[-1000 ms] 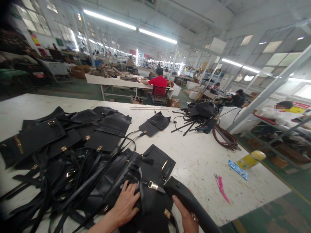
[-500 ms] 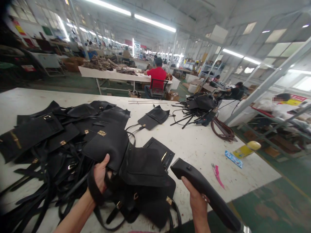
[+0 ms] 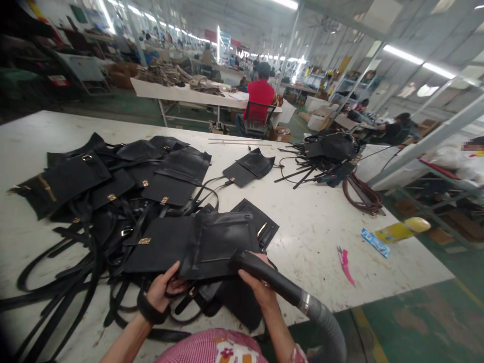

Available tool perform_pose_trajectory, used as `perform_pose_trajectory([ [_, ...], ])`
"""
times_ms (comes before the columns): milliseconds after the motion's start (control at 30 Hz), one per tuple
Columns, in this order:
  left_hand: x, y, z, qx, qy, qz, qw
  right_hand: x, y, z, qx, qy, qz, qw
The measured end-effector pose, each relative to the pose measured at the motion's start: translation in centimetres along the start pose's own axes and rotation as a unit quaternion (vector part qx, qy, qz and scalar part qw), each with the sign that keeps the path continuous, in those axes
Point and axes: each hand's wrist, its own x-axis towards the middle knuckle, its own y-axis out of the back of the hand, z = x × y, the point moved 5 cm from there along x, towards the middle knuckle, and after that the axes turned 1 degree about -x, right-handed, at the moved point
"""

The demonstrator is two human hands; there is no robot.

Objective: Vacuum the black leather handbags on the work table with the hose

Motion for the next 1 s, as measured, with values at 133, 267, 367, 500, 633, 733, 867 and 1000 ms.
perform_pose_trajectory([
  [133, 0.6, -0.8, -2.4, 0.007, 0.021, 0.006, 1.000, 0.3, -6.4, 0.2, 0.033, 0.065, -0.165, 0.984],
  [267, 1.3, -0.5, -3.3, -0.015, 0.025, -0.020, 0.999, 0.3, -10.8, 2.3, 0.057, 0.069, -0.177, 0.980],
  [367, 1.6, -0.1, -3.7, -0.018, 0.029, -0.020, 0.999, 0.8, -13.5, 3.4, 0.042, 0.059, -0.169, 0.983],
  [500, 1.6, -0.1, -3.8, -0.015, 0.031, -0.022, 0.999, 2.4, -16.0, 3.0, 0.039, 0.053, -0.157, 0.985],
  [633, 1.2, -0.2, -3.3, -0.031, 0.034, -0.043, 0.998, 3.3, -14.3, 2.2, 0.028, 0.062, -0.116, 0.991],
  [733, 1.0, 0.0, -3.1, -0.034, 0.027, -0.033, 0.999, 2.1, -12.8, 1.8, 0.001, 0.087, -0.171, 0.981],
  [867, 1.0, 0.1, -3.0, -0.038, 0.036, -0.010, 0.999, 0.0, -13.3, 0.7, -0.048, 0.134, -0.267, 0.953],
  [1000, 0.7, -0.2, -2.8, -0.039, 0.063, 0.000, 0.997, -1.0, -13.9, -1.0, -0.046, 0.164, -0.293, 0.941],
])
